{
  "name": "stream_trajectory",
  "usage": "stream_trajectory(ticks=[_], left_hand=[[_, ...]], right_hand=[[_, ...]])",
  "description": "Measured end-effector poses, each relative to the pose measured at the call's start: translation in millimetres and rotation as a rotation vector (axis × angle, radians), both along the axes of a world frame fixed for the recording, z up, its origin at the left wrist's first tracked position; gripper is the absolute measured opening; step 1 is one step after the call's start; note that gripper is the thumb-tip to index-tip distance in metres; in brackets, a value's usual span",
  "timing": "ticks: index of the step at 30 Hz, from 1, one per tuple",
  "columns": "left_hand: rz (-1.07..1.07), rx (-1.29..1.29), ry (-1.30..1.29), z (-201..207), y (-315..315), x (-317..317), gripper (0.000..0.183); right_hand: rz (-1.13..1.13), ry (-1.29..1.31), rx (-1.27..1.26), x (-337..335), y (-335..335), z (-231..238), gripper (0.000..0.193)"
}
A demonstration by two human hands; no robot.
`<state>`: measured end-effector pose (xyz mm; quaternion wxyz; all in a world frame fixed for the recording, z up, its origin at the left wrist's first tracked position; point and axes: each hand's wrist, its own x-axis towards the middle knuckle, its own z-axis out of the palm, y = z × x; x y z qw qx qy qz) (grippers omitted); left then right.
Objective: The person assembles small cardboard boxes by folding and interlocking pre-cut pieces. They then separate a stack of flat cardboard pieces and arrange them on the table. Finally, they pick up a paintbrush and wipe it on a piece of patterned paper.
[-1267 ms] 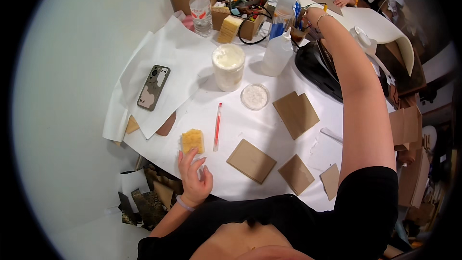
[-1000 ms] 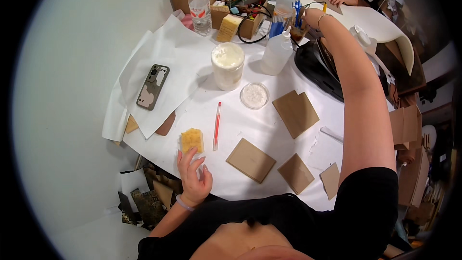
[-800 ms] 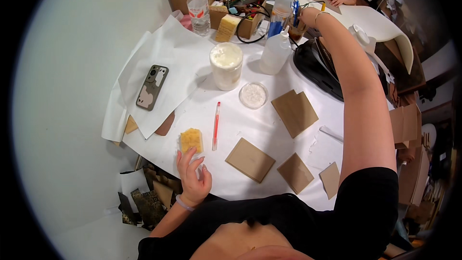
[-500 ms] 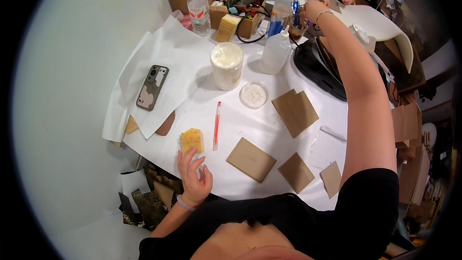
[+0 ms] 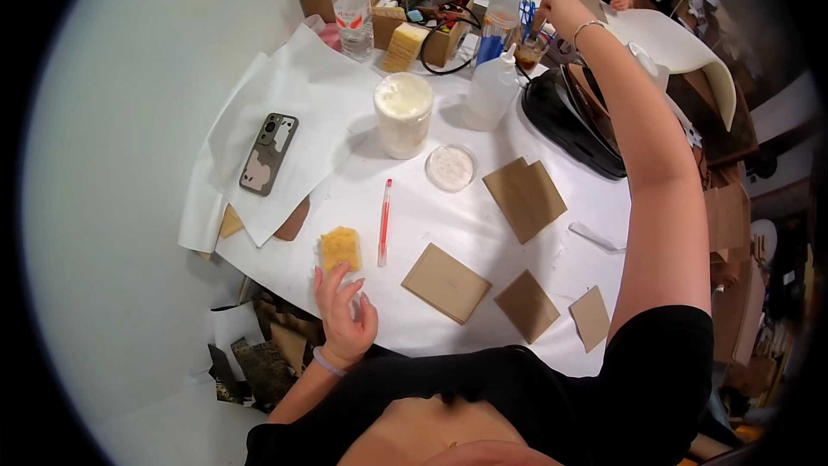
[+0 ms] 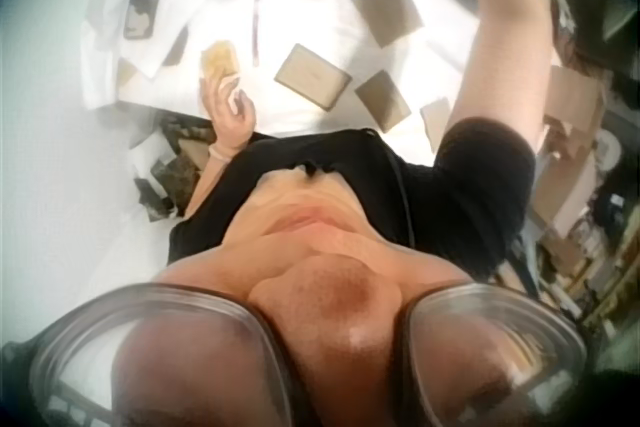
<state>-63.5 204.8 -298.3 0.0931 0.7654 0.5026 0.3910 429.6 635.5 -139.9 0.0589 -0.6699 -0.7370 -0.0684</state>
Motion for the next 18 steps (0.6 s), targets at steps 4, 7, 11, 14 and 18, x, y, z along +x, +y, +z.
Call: stream_trajectory(ticks=[4,7,11,14,18], left_hand=[[-0.001,0.012,-0.001,-1.5,0.7,0.5,0.043],[0.007,0.016,0.000,-1.0,0.6,1.4,0.042],[0.011,0.021,0.004,-1.6,0.3,0.9,0.042],[0.005,0.024,0.002,-1.4,0.9,1.2,0.042],[0.004,0.028,0.010,-2.3,1.0,1.2,0.042]], right_hand=[[0.067,-0.044,0.044,6.8,-12.7,3.3,0.028],[0.097,-0.033,0.039,6.2,-27.5,-0.2,0.027],[0.144,-0.022,0.033,-7.0,-52.6,9.1,0.026],[0.175,-0.049,0.091,-12.9,-66.0,10.8,0.025],[0.164,-0.047,0.089,-14.4,-76.0,15.4,0.026]])
